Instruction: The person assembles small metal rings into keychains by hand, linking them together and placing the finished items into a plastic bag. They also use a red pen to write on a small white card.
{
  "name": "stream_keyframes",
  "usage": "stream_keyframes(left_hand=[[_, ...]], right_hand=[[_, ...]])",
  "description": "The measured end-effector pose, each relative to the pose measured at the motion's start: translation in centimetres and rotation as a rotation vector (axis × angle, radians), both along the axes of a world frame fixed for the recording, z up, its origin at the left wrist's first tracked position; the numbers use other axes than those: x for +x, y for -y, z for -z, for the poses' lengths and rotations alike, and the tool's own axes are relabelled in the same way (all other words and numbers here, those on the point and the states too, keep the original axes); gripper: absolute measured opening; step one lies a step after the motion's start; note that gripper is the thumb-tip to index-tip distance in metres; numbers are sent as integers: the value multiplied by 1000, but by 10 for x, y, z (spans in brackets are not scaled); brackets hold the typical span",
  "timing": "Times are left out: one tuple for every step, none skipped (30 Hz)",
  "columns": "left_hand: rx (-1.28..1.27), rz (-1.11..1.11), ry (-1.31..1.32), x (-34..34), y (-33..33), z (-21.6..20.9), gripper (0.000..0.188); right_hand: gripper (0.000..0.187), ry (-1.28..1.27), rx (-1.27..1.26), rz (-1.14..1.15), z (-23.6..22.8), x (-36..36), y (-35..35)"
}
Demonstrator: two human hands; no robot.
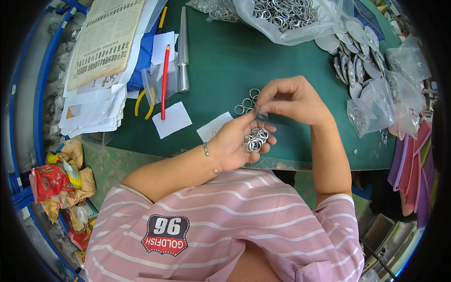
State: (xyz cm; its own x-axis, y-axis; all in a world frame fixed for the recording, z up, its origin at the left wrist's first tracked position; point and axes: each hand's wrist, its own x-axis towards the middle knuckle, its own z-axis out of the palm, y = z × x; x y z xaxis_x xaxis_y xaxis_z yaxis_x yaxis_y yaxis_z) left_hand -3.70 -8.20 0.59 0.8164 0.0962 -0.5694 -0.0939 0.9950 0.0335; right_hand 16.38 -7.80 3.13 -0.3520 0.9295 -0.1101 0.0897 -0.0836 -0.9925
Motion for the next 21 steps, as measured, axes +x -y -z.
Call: stream_keyframes(left_hand=[[3, 6, 1, 1, 1, 1, 36], [5, 11, 1, 2, 2, 3, 35], [7, 23, 3, 4, 3, 3, 35], [29, 51, -35, 7, 4, 1, 35], [51, 80, -72, 9, 5, -3, 34], [72, 102, -115, 9, 6, -6, 34], [64, 101, -98, 9, 7, -7, 33], [55, 95, -80, 7, 7, -5, 33], [45, 89, -63, 4, 7, -2, 33], [36, 84, -45, 2, 6, 0, 33], [29, 66, -22, 1, 6, 1, 33], [21, 47, 2, 0, 5, 1, 33], [13, 24, 25, -2, 5, 2, 33], [17, 19, 10, -2, 5, 1, 33], [20, 18, -5, -1, 4, -2, 32], [23, 16, -19, 0, 4, -3, 31], [18, 36, -36, 1, 5, -2, 30], [12, 65, -48, 3, 8, -1, 29], [9, 93, -63, 5, 10, 0, 28], [18, 114, -47, 6, 12, 0, 27], [27, 126, -36, 6, 15, 1, 27]], right_hand=[[11, -5, 45, 30, 2, -3, 3], [11, 172, 161, 111, 5, -8, 2], [11, 352, 276, 197, 9, -14, 1], [11, 533, 393, 280, 13, -18, -1], [11, 601, 400, 302, 21, -20, -1], [11, 591, 378, 325, 22, -21, -1], [11, 582, 357, 349, 23, -21, -1], [11, 573, 335, 373, 24, -21, -1], [11, 564, 312, 398, 24, -22, -1], [9, 461, 228, 426, 23, -21, -1], [8, 357, 144, 454, 21, -17, 0], [7, 254, 58, 478, 18, -14, 1], [5, 113, -11, 367, 8, -8, 2], [5, 94, 7, 237, 1, -6, 5], [6, 76, 25, 110, -5, -3, 8], [7, 58, 43, -17, -7, -2, 11], [10, 279, 184, 56, -6, -9, 10], [11, 425, 316, 117, -1, -13, 11], [12, 569, 451, 178, 12, -15, 10], [13, 713, 585, 237, 21, -16, 11], [15, 664, 523, 218, 26, -17, 12]])
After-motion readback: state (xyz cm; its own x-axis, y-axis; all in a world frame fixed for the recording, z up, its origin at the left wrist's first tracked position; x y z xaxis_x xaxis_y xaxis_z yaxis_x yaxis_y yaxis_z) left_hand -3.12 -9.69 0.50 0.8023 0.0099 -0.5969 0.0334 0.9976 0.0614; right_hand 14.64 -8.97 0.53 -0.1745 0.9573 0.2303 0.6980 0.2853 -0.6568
